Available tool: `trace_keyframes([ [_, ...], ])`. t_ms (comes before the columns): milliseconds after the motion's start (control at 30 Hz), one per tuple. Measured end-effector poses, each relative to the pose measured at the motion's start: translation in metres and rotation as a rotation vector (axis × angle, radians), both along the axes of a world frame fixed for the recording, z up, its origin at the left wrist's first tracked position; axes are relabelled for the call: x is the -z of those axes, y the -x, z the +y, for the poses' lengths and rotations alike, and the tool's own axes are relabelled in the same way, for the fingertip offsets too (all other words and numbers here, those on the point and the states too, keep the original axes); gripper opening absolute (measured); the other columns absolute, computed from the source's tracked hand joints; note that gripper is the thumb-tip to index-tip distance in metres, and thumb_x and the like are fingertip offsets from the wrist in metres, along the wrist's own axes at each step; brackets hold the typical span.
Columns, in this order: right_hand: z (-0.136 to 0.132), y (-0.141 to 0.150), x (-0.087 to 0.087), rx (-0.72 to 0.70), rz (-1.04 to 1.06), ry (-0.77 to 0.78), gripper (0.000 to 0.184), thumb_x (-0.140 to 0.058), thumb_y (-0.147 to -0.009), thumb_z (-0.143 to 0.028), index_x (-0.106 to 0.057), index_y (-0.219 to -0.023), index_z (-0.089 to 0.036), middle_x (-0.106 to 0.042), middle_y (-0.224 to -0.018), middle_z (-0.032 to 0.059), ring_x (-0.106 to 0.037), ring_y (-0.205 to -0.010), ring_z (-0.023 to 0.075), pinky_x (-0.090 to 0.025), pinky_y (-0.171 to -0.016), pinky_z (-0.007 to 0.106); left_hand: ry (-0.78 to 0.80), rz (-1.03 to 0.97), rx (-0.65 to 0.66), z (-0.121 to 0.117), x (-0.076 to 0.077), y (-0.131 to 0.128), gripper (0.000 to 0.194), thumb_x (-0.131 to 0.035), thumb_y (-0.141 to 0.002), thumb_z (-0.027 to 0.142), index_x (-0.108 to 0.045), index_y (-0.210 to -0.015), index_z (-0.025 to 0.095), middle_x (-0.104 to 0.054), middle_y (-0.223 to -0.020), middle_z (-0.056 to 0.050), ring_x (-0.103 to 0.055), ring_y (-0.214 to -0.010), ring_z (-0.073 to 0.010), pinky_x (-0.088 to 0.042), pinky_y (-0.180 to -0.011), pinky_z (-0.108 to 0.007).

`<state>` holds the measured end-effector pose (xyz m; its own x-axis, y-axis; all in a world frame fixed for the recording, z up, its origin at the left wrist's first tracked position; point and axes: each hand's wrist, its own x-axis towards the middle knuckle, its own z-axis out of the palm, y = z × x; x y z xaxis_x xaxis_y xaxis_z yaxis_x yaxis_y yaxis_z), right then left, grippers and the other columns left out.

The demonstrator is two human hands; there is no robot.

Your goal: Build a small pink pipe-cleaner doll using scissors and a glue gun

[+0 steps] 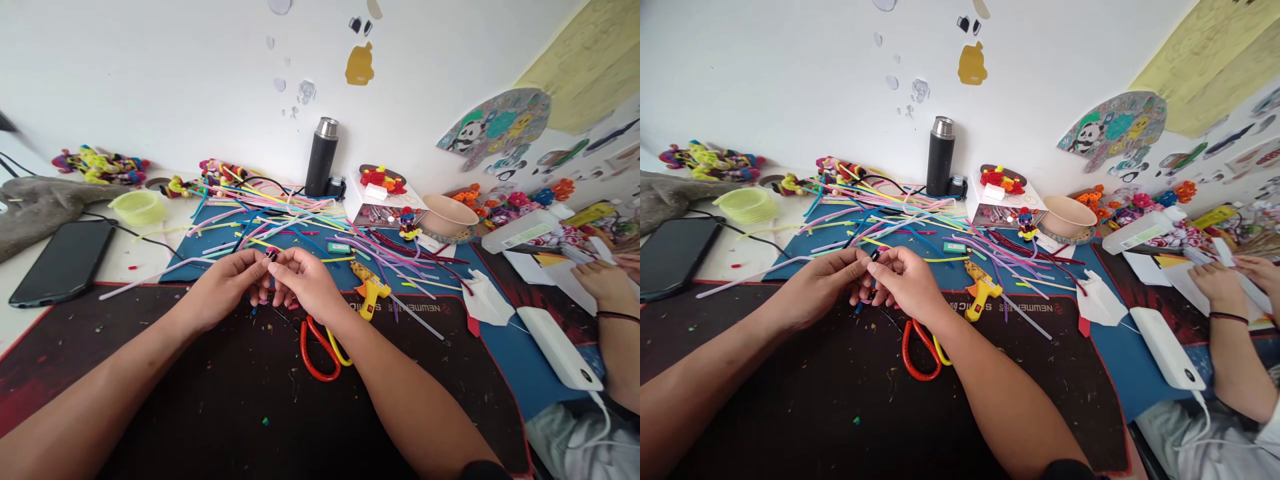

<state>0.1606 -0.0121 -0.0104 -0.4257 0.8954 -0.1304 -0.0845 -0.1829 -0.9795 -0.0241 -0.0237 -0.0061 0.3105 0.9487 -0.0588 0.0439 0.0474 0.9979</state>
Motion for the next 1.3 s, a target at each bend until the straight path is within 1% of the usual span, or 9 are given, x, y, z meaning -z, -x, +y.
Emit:
trace_keyframes([
  [167, 0.0, 0.0, -0.002, 0.011, 0.014, 0.023, 0.047, -0.084, -0.084, -0.06, -0.059, -0.097, -0.022, -0.068, -0.066, -0.0056, -0.067, -0.049, 0.0119, -0.045, -0.042, 0.019, -0.023, 0.035, 0.024, 0.0, -0.003, 0.0, 0.053, -0.07, -0.096, 0.071, -0.065, -0.082, 0.02, -0.068, -0.071, 0.0, -0.064, -0.06, -0.0147, -0.053, -0.056, -0.026],
  [333, 0.001, -0.001, -0.001, 0.038, 0.069, 0.056, 0.05, -0.086, -0.081, -0.062, -0.062, -0.099, -0.022, -0.066, -0.065, -0.0068, -0.067, -0.05, 0.0123, -0.046, -0.043, 0.02, -0.023, 0.02, 0.054, -0.001, -0.007, -0.001, 0.053, -0.072, -0.095, 0.07, -0.066, -0.079, 0.02, -0.068, -0.07, 0.0, -0.062, -0.058, -0.0139, -0.052, -0.054, -0.025],
  [500, 0.003, -0.001, 0.002, 0.062, 0.105, 0.057, 0.054, -0.089, -0.076, -0.064, -0.064, -0.096, -0.021, -0.064, -0.065, -0.0071, -0.066, -0.049, 0.0119, -0.045, -0.042, 0.021, 0.001, 0.012, 0.048, -0.002, -0.007, -0.002, 0.052, -0.076, -0.092, 0.068, -0.068, -0.078, 0.019, -0.069, -0.071, -0.001, -0.063, -0.059, -0.0146, -0.053, -0.054, -0.025],
  [800, 0.002, -0.001, 0.0, 0.077, 0.102, 0.074, 0.051, -0.088, -0.078, -0.064, -0.064, -0.094, -0.022, -0.063, -0.064, -0.007, -0.063, -0.049, 0.0114, -0.043, -0.043, 0.021, -0.015, 0.043, 0.031, -0.003, -0.01, -0.002, 0.053, -0.079, -0.088, 0.07, -0.07, -0.078, 0.019, -0.071, -0.072, -0.002, -0.063, -0.059, -0.0155, -0.053, -0.055, -0.026],
  [1067, 0.002, -0.002, -0.002, 0.049, 0.098, 0.107, 0.055, -0.09, -0.075, -0.066, -0.065, -0.096, -0.022, -0.063, -0.066, -0.0069, -0.064, -0.049, 0.0115, -0.042, -0.043, 0.021, -0.022, 0.05, 0.025, -0.004, -0.012, -0.002, 0.052, -0.077, -0.09, 0.069, -0.069, -0.078, 0.02, -0.07, -0.071, -0.002, -0.062, -0.059, -0.0154, -0.053, -0.056, -0.026],
  [1167, 0.002, -0.002, -0.003, 0.047, 0.112, 0.108, 0.054, -0.087, -0.078, -0.068, -0.065, -0.095, -0.021, -0.063, -0.066, -0.0066, -0.064, -0.049, 0.0111, -0.042, -0.043, 0.021, -0.017, 0.042, 0.016, -0.003, -0.011, -0.001, 0.051, -0.078, -0.09, 0.068, -0.069, -0.077, 0.02, -0.069, -0.071, -0.001, -0.062, -0.059, -0.0152, -0.053, -0.056, -0.026],
  [1300, 0.002, -0.003, -0.002, 0.042, 0.122, 0.107, 0.048, -0.083, -0.084, -0.065, -0.067, -0.097, -0.021, -0.063, -0.068, -0.0061, -0.064, -0.051, 0.0107, -0.042, -0.045, 0.022, -0.003, 0.029, 0.018, -0.003, -0.01, 0.0, 0.05, -0.079, -0.088, 0.067, -0.07, -0.077, 0.019, -0.068, -0.071, -0.001, -0.061, -0.058, -0.0145, -0.052, -0.054, -0.025],
])
